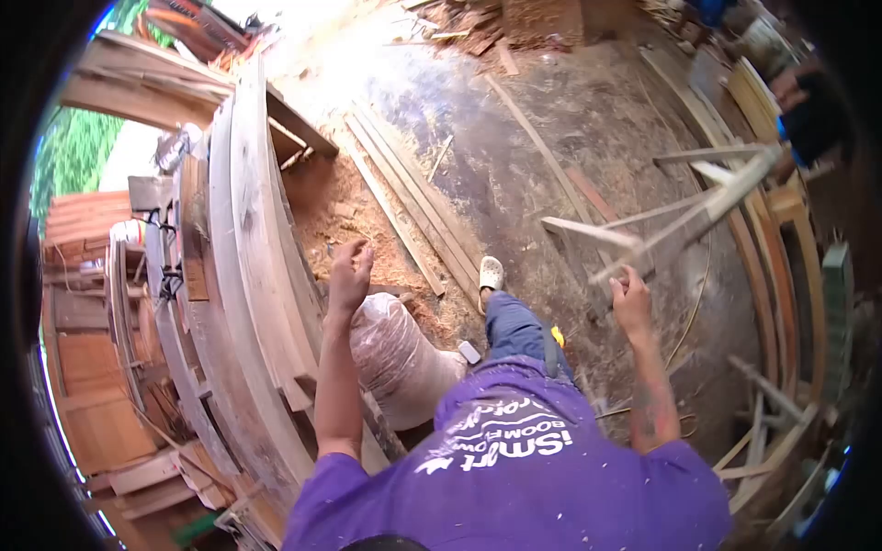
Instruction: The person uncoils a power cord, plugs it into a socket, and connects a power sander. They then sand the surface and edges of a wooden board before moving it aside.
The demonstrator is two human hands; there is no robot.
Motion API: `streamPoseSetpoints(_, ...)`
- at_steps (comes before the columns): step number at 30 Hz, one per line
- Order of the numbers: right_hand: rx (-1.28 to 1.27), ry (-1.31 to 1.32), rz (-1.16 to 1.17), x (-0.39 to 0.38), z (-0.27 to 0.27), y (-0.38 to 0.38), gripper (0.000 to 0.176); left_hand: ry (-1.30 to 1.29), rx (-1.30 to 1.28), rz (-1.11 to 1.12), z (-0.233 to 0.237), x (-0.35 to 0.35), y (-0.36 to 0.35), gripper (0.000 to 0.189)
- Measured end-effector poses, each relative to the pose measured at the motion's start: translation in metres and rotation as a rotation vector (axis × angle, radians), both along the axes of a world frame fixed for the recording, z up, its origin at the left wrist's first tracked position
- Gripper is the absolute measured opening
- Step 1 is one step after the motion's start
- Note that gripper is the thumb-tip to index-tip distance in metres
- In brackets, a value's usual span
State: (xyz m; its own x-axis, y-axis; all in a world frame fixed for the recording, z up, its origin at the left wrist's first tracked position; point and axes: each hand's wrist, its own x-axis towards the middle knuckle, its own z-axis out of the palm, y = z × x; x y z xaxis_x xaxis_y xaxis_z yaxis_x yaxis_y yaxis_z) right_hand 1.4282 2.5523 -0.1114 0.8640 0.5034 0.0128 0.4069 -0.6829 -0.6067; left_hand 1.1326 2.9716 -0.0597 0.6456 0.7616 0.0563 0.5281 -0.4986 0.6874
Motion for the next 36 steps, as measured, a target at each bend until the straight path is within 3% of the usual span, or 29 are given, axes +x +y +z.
streamPoseSetpoints(1,-0.073,-0.157,0.048,0.018,-0.01,0.011,0.033,0.054,-0.072,0.045,-0.034,0.004,0.018,0.031)
streamPoseSetpoints(3,-0.132,0.093,0.04,0.041,0.037,0.048,0.034,0.287,-0.118,-0.071,-0.097,-0.022,0.032,0.036)
streamPoseSetpoints(4,-0.192,0.131,0.064,0.051,0.057,0.069,0.034,0.418,-0.277,-0.078,-0.118,-0.036,0.028,0.038)
streamPoseSetpoints(6,-0.034,0.253,-0.053,0.081,0.084,0.129,0.034,0.544,-0.523,-0.05,-0.136,-0.04,0.028,0.041)
streamPoseSetpoints(7,-0.033,0.244,-0.049,0.099,0.089,0.154,0.034,0.587,-0.56,0.095,-0.211,-0.078,0.017,0.042)
streamPoseSetpoints(8,-0.08,0.219,-0.012,0.115,0.094,0.175,0.032,0.675,-0.598,0.129,-0.205,-0.075,0.006,0.051)
streamPoseSetpoints(10,-0.132,0.162,-0.013,0.148,0.097,0.213,0.03,0.891,-0.907,0.074,-0.25,-0.093,0.001,0.074)
streamPoseSetpoints(11,-0.155,0.139,0.027,0.168,0.092,0.236,0.03,0.93,-0.989,0.013,-0.271,-0.099,0.002,0.078)
streamPoseSetpoints(12,-0.176,0.11,0.076,0.189,0.087,0.262,0.03,0.841,-0.942,-0.017,-0.287,-0.101,-0.002,0.07)
streamPoseSetpoints(13,-0.196,0.083,0.132,0.216,0.08,0.295,0.03,1.309,-1.324,-0.291,-0.32,-0.079,0.022,0.056)
streamPoseSetpoints(15,-0.184,0.074,0.14,0.258,0.074,0.36,0.03,1.182,-1.368,-0.11,-0.259,0.006,0.096,0.044)
streamPoseSetpoints(16,-0.176,0.105,0.146,0.278,0.069,0.395,0.03,1.146,-1.351,-0.117,-0.275,0.039,0.134,0.044)
streamPoseSetpoints(19,-0.221,0.039,0.206,0.344,0.047,0.485,0.03,0.887,-0.952,0.071,-0.296,0.133,0.28,0.042)
streamPoseSetpoints(20,-0.255,0.117,0.212,0.358,0.069,0.529,0.031,0.811,-0.874,0.081,-0.285,0.173,0.335,0.043)
streamPoseSetpoints(21,-0.272,0.113,0.21,0.379,0.083,0.566,0.031,0.668,-0.717,0.148,-0.323,0.195,0.385,0.04)
streamPoseSetpoints(22,-0.244,0.145,0.218,0.4,0.092,0.6,0.031,0.853,-0.555,-0.107,-0.275,0.26,0.457,0.043)
streamPoseSetpoints(23,-0.213,0.186,0.223,0.419,0.1,0.628,0.032,0.74,-0.512,0.05,-0.306,0.288,0.512,0.042)
streamPoseSetpoints(24,-0.157,0.202,0.19,0.442,0.106,0.655,0.032,0.568,-0.434,0.103,-0.241,0.35,0.563,0.04)
streamPoseSetpoints(26,-0.083,0.136,0.156,0.495,0.112,0.705,0.033,0.437,-0.399,0.086,-0.235,0.437,0.674,0.039)
streamPoseSetpoints(27,-0.053,0.147,0.107,0.522,0.118,0.735,0.032,0.226,-0.343,0.12,-0.22,0.481,0.716,0.039)
streamPoseSetpoints(29,-0.004,0.11,0.052,0.592,0.099,0.786,0.032,0.068,-0.279,0.149,-0.163,0.568,0.787,0.034)
streamPoseSetpoints(32,0.107,0.121,-0.069,0.713,0.041,0.874,0.038,-0.129,-0.298,0.225,-0.134,0.663,0.861,0.03)
streamPoseSetpoints(33,0.077,0.086,-0.102,0.751,0.023,0.912,0.044,-0.21,-0.326,0.257,-0.135,0.693,0.881,0.028)
streamPoseSetpoints(35,0.068,0.214,-0.18,0.843,-0.042,0.986,0.054,-0.121,-0.413,0.285,-0.157,0.739,0.917,0.031)
streamPoseSetpoints(36,0.029,0.272,-0.22,0.891,-0.088,1.017,0.071,-0.136,-0.411,0.28,-0.204,0.755,0.933,0.031)
